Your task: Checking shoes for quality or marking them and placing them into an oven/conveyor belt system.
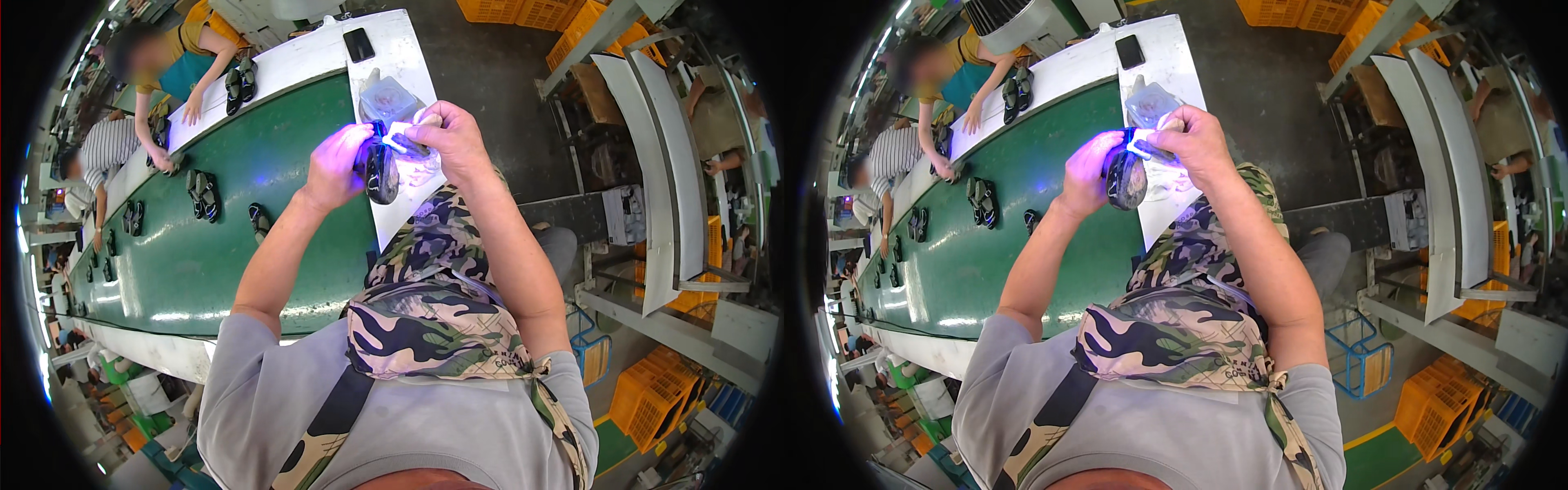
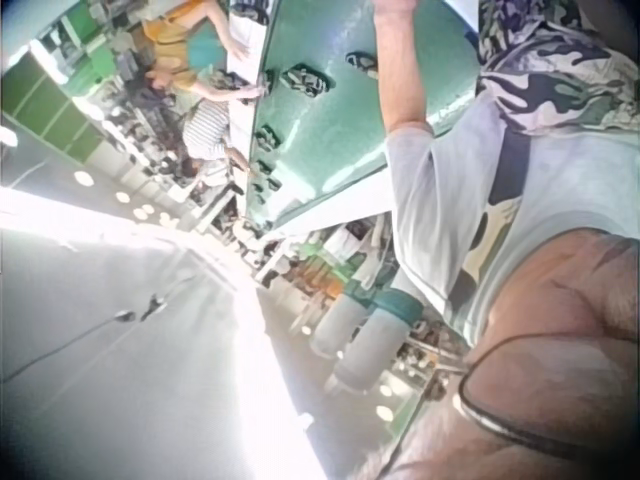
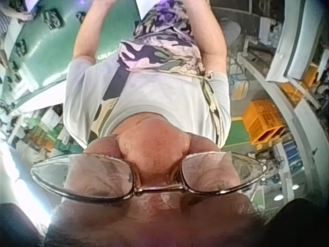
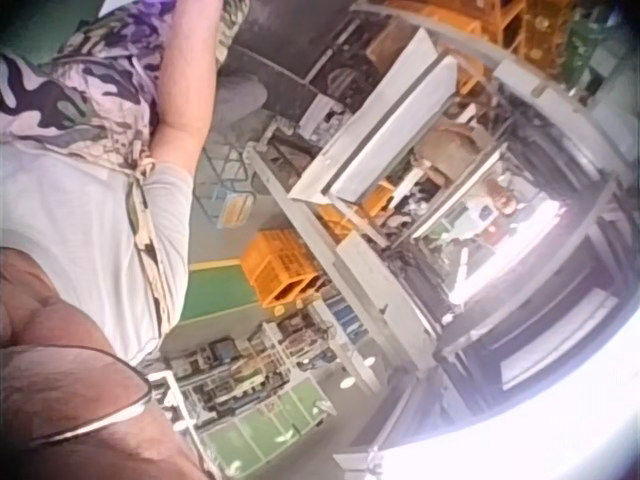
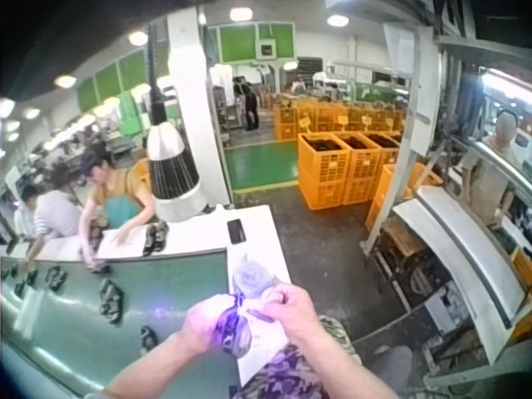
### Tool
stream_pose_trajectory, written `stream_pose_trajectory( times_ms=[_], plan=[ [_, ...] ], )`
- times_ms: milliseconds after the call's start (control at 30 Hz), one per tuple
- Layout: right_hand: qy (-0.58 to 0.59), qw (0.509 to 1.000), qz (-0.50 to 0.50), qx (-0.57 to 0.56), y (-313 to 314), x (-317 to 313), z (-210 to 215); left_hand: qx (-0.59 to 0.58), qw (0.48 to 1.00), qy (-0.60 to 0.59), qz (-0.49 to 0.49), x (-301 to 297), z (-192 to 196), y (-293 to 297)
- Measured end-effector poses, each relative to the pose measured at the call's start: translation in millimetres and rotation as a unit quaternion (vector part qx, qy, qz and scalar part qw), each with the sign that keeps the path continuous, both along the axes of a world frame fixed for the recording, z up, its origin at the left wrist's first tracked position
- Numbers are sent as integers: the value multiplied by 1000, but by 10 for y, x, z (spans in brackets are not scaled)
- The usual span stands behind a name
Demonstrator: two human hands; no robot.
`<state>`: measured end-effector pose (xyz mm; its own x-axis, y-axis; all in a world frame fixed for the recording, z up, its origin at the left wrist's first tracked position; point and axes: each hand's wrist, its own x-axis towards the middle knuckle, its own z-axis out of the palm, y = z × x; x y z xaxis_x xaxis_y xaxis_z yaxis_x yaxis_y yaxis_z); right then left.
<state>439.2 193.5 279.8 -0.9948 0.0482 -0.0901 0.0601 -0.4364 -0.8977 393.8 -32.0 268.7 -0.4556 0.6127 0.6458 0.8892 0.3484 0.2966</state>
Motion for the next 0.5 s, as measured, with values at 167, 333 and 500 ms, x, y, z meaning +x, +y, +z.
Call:
stream_pose_trajectory(
  times_ms=[167,333,500],
  plan=[
    [24,999,-10,41,80,11,38,-57,997,-35,29,-8,-46,40],
    [20,995,-11,93,137,38,92,-141,981,-129,34,18,6,35],
    [22,993,-22,116,178,20,39,-198,953,-228,23,31,104,20]
  ],
)
